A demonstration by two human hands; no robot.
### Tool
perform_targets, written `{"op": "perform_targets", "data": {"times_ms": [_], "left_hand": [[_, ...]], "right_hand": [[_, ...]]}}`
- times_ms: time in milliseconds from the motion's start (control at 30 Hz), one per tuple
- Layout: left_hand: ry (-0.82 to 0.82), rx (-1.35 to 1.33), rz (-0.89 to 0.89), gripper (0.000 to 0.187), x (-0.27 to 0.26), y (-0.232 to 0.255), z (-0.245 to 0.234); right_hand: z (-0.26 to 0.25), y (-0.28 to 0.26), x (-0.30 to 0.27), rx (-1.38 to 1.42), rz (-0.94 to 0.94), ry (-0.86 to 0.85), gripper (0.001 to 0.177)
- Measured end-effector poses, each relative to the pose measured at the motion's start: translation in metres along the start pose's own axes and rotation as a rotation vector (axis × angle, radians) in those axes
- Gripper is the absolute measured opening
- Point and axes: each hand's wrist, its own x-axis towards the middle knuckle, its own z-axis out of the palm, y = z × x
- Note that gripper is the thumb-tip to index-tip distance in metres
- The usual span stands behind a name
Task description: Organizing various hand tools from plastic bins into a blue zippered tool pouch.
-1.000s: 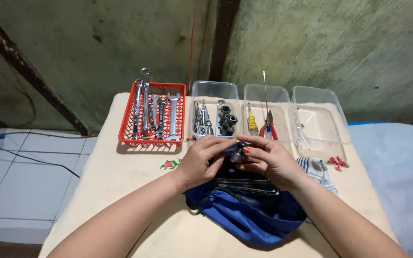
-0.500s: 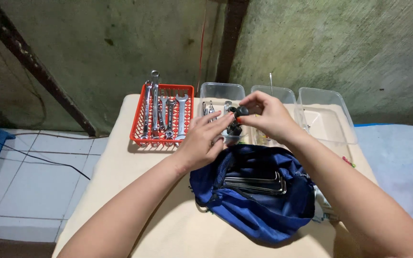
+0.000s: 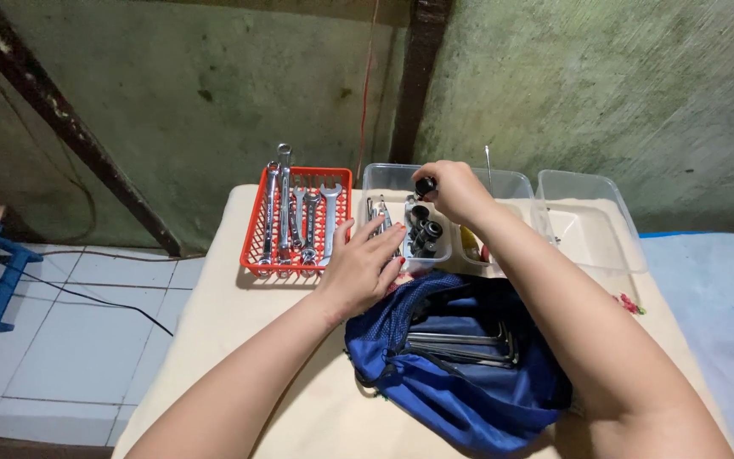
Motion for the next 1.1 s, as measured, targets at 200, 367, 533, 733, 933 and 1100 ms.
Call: {"op": "perform_targets", "data": {"times_ms": [200, 367, 533, 733, 933, 1100], "left_hand": [[-0.013, -0.07, -0.007, 0.045, 0.001, 0.0, -0.002], [-0.025, -0.094, -0.023, 0.046, 0.002, 0.002, -0.006], [-0.023, -0.09, -0.015, 0.046, 0.002, 0.002, -0.006], [0.002, -0.101, -0.025, 0.045, 0.001, 0.002, -0.004], [0.018, -0.135, -0.014, 0.047, 0.001, 0.005, -0.009], [0.202, -0.197, 0.071, 0.042, 0.006, 0.018, -0.02]], "right_hand": [[0.004, -0.003, 0.008, -0.207, -0.1, -0.099, 0.032], [0.01, -0.003, 0.008, -0.476, -0.159, -0.157, 0.028], [0.022, 0.005, 0.005, -0.608, -0.201, -0.066, 0.016], [0.024, 0.005, 0.003, -0.694, -0.263, 0.041, 0.012], [0.007, -0.001, -0.017, -0.576, -0.207, 0.029, 0.024], [-0.014, -0.001, -0.062, -0.443, -0.428, 0.424, 0.011]]}}
